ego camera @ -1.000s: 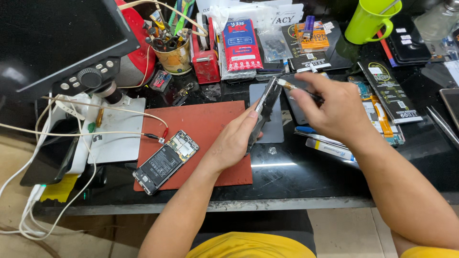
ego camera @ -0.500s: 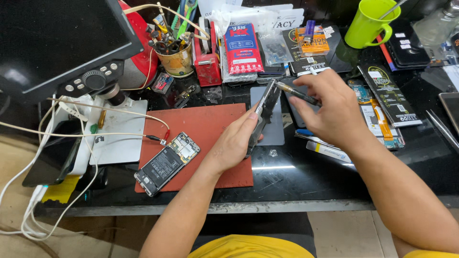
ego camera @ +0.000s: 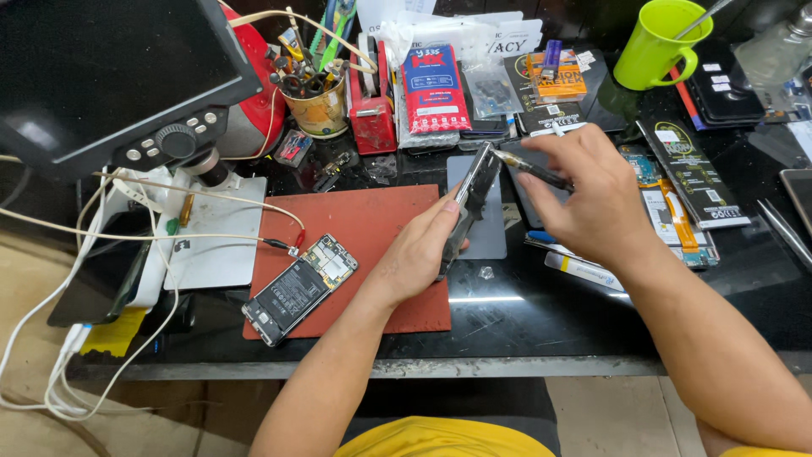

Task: The person uses a small metal tool to scrape adhesive from the edges of a disassembled smartphone frame. They rotate the phone to access different sides and continue scraping along the perimeter. The person then places the phone down on the workbench.

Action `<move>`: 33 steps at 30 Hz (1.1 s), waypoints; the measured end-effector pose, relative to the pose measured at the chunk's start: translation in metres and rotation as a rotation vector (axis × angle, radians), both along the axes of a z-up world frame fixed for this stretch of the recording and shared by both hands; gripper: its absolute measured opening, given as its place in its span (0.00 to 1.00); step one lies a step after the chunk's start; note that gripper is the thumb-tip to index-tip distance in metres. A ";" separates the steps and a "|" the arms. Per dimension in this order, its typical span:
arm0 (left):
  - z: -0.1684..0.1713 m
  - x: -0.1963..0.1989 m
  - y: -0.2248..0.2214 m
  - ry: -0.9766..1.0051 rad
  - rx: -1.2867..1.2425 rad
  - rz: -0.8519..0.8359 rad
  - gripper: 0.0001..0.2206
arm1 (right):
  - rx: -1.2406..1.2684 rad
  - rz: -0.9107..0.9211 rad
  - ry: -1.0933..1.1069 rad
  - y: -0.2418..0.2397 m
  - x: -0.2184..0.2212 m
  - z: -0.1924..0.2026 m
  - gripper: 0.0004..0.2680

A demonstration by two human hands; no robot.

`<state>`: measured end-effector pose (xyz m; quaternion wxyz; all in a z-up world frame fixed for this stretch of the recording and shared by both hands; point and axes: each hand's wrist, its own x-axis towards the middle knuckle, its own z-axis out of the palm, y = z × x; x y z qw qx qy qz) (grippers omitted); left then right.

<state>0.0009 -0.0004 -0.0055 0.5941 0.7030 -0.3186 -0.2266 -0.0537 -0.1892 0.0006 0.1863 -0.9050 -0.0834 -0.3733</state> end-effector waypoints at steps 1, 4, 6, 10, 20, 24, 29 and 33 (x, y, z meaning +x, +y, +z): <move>-0.001 0.000 0.001 -0.001 0.001 0.002 0.20 | 0.001 0.002 -0.001 0.000 0.000 -0.001 0.11; -0.004 0.002 0.001 0.003 0.005 -0.004 0.21 | 0.092 0.008 0.109 -0.001 0.001 -0.002 0.07; -0.005 0.002 0.000 0.010 -0.003 -0.012 0.21 | 0.004 0.038 -0.002 -0.003 0.001 -0.002 0.07; -0.003 0.000 0.003 0.015 -0.001 -0.009 0.21 | 0.051 0.035 0.029 0.001 0.001 -0.001 0.09; 0.000 0.000 0.003 0.065 -0.022 0.012 0.20 | 0.080 0.038 0.024 0.001 0.003 -0.004 0.05; -0.003 0.001 0.003 0.092 -0.053 0.022 0.20 | 0.102 0.052 -0.015 0.002 0.001 0.000 0.04; -0.009 0.003 0.001 0.182 -0.163 0.066 0.21 | 0.060 0.048 0.054 -0.001 0.003 -0.005 0.07; -0.018 0.007 0.000 0.314 -0.366 0.156 0.22 | 0.161 0.062 0.380 0.007 0.001 0.004 0.11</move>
